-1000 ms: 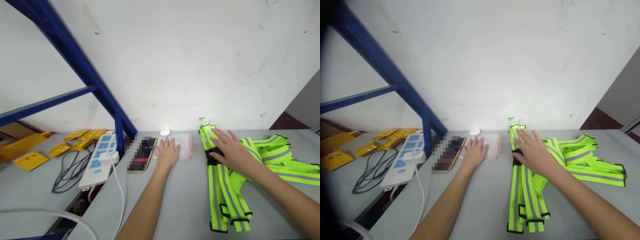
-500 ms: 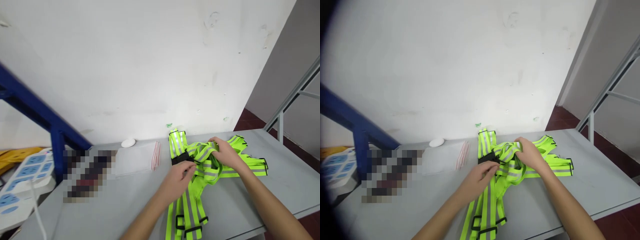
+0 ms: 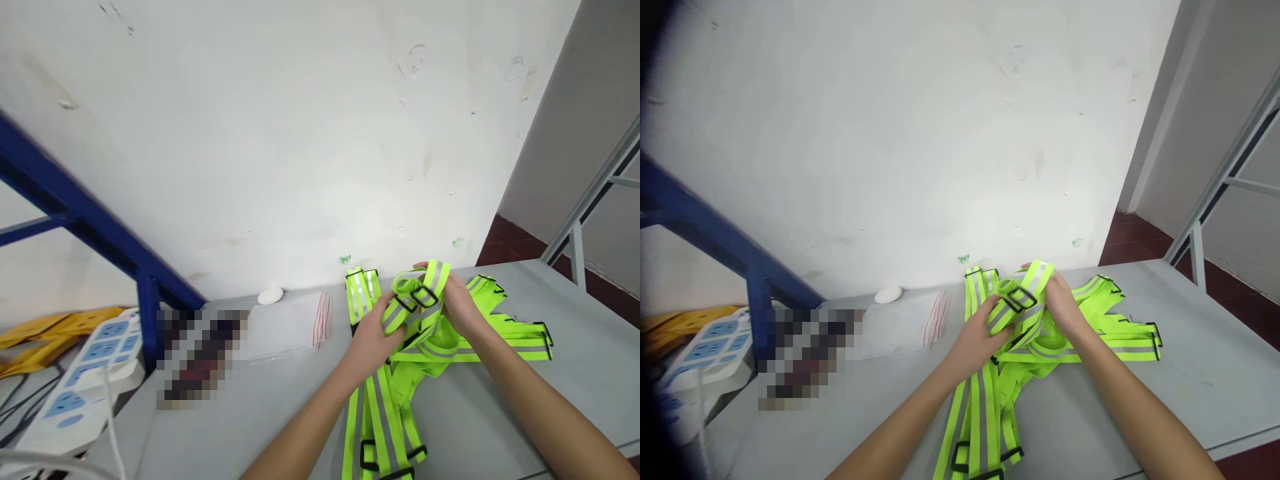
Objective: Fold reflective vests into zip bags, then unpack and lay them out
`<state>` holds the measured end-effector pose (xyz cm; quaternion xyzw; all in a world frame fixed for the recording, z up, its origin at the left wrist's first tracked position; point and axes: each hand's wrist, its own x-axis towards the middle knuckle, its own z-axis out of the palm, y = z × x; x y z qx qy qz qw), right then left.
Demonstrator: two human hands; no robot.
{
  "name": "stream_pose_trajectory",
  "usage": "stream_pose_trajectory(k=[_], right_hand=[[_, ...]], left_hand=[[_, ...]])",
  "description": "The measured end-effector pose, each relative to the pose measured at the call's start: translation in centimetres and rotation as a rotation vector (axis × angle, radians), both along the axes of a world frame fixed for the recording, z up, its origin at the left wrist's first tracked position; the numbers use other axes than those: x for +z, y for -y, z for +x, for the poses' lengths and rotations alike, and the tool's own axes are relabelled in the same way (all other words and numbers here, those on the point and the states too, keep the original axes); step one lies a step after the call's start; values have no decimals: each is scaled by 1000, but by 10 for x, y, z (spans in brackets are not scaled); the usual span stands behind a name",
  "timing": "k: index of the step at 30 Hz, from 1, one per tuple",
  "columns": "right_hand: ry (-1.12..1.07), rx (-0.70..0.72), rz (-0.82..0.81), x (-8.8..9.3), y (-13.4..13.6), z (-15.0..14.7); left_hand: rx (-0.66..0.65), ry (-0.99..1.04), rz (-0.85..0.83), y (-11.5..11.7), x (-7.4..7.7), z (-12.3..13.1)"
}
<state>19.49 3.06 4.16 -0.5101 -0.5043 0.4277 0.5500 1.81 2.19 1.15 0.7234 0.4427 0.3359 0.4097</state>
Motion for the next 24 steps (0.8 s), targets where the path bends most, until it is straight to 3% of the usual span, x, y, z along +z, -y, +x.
stream_pose_trajectory(k=[3,6,9,11,15,19,21,24], right_hand=[[-251,-93,-37,-18,-10,15],[-400,-178,21,-30,-19,41],[-445,-273,51,-38,-27,71],[-384,-313,34,-43,-31,88],[75,-329,-82,-55,-33,117],[714,-340,-162,-65,-28,144],[1045,-334,-186,-62,-21,154],[1177,-166,-66,-45,-6,155]], left_hand=[[194,96,-15,-2,-6,-7],[398,350,-50,-7,-4,-17],[415,588,-67,-12,-3,-36],[333,581,-64,-13,-7,-52],[131,171,46,-9,-16,-77],[-55,-289,248,-5,-10,-87],[-123,-392,321,-4,-4,-89],[-187,-439,335,-2,3,-91]])
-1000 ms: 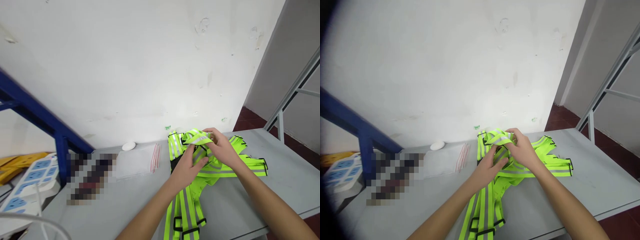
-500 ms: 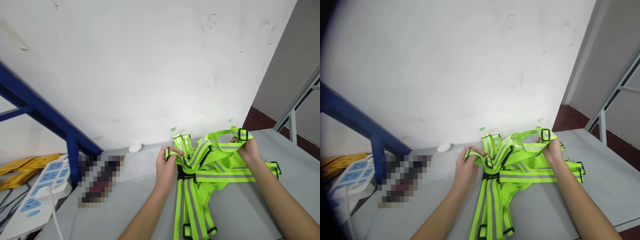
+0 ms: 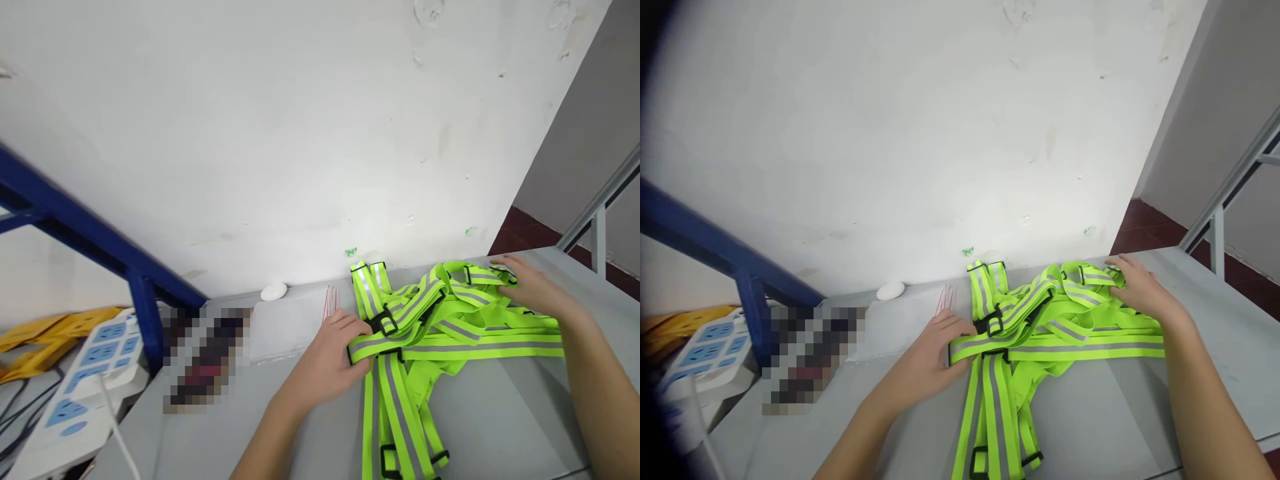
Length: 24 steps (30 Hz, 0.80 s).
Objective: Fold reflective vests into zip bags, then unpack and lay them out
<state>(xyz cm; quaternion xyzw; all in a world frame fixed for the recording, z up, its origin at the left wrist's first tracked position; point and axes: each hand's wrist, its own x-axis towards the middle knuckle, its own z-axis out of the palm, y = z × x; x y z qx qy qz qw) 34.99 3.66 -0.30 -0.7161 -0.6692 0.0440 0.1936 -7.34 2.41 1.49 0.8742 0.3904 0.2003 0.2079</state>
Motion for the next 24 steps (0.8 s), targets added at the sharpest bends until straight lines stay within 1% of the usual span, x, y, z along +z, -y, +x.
stream_pose_trajectory(k=[2,3,5,6,7,9,11,14,17,19,22,24], right_hand=[[-88,180,43,16,9,-18],[-146,211,73,22,12,-32],[-223,255,205,27,14,-69],[-204,298,240,26,15,-89],[-136,364,224,22,14,-108],[-7,513,117,10,13,-138],[57,569,32,-2,11,-155],[82,532,2,-11,10,-159],[-9,464,60,-11,10,-151],[-178,362,116,-8,8,-142],[-527,86,251,-2,5,-126],[-807,-54,365,2,1,-113]], left_hand=[[-16,-15,-10,3,2,0],[-20,-26,-12,5,2,1],[-32,-52,-3,8,1,3],[-40,-63,7,10,1,5],[-49,-71,16,12,1,7],[-63,-83,32,15,-1,12],[-55,-89,52,19,-5,19],[-25,-104,96,24,-14,30],[-23,-124,108,29,-23,39],[-25,-129,101,29,-25,41],[-24,-94,101,25,-23,38],[-18,-37,95,20,-19,32]])
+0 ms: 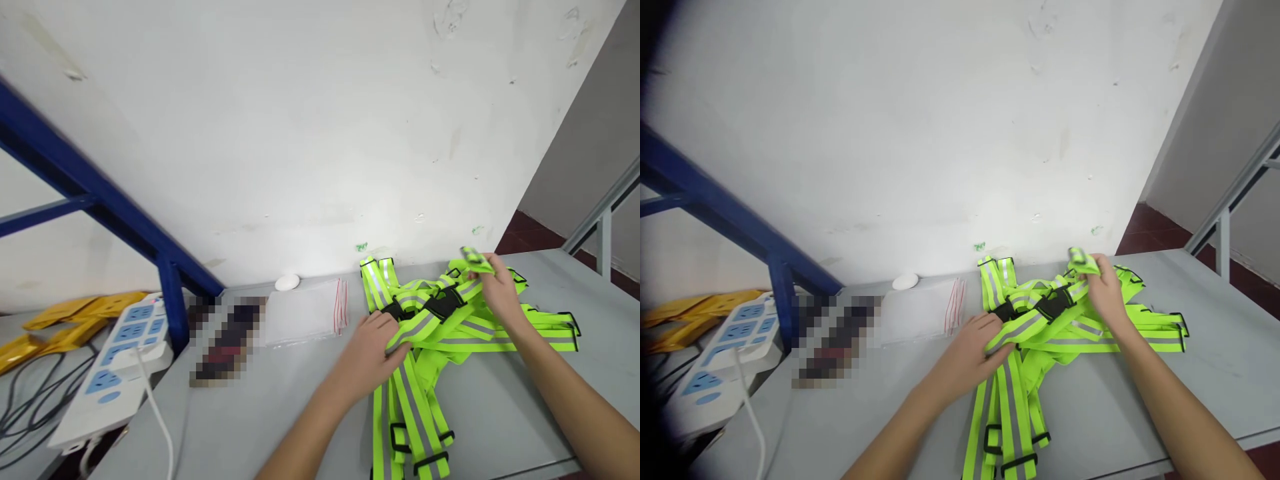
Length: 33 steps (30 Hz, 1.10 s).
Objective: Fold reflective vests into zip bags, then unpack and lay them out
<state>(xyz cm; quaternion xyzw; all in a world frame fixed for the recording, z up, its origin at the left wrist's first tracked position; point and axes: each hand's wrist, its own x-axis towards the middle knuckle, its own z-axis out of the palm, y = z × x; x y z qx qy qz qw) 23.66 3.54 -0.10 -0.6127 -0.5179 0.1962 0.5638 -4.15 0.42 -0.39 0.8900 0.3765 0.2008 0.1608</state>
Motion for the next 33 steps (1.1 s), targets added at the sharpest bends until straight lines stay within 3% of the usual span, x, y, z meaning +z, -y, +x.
stream_pose_trajectory(k=[3,6,10,18,22,25,28,31,33], right_hand=[[-422,-42,118,3,-5,21],[-630,-84,185,1,-6,37],[-588,-62,241,-2,-4,36],[-439,26,390,8,6,11],[-490,-5,431,13,10,16],[-530,21,425,22,14,21],[-516,85,465,37,23,17],[-342,139,578,49,44,0],[-196,252,597,49,63,-18]], left_hand=[[49,105,-28,-13,5,-14],[147,180,15,-26,7,-29],[209,142,114,-33,4,-37],[98,-48,196,-15,-15,2],[163,-58,166,-24,-20,-4],[219,3,202,-44,-14,-16],[276,-36,283,-79,0,-18],[332,-208,393,-123,19,-12],[361,-242,421,-149,29,-6]])
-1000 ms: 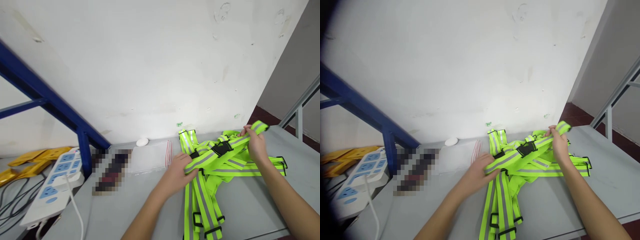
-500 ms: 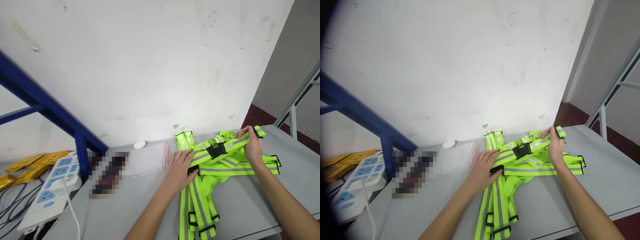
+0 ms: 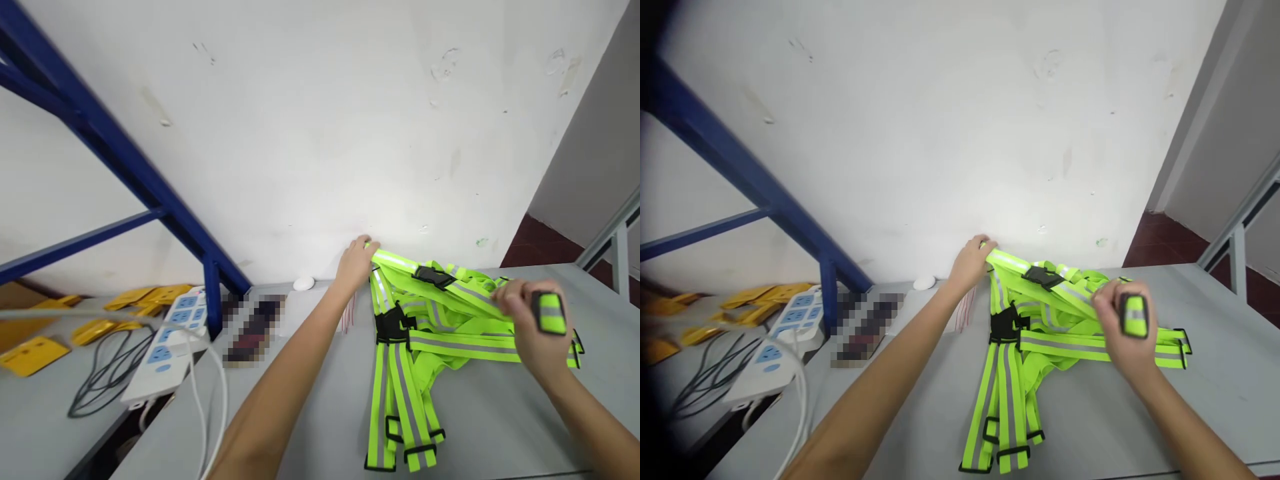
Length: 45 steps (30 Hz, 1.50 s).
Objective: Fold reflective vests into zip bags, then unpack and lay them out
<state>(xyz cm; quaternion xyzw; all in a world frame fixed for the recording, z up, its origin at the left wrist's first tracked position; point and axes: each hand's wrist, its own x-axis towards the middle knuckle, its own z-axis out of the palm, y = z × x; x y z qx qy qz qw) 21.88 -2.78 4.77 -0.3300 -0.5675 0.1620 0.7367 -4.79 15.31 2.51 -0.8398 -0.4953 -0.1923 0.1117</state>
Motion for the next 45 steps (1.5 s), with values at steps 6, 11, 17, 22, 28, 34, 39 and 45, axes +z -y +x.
stream_pose_trajectory(k=[6,11,17,22,28,34,39,45], right_hand=[[447,161,-130,-56,63,-64],[749,247,-237,-96,87,-89],[994,301,-272,-97,102,-75],[1193,287,-247,-104,108,-63],[1083,232,-82,-96,99,-65],[1058,159,117,-66,86,-79],[1159,299,82,-76,85,-82],[1141,377,-133,-94,98,-76]], left_hand=[[-65,-171,-4,-27,-3,3],[-163,-273,-104,-25,-21,-9],[-138,-174,-199,-20,-22,-11],[12,85,-280,5,-23,-11],[219,448,-611,32,-42,-12],[286,675,-803,25,-46,7],[312,655,-757,5,-43,22],[250,486,-593,3,-44,27]])
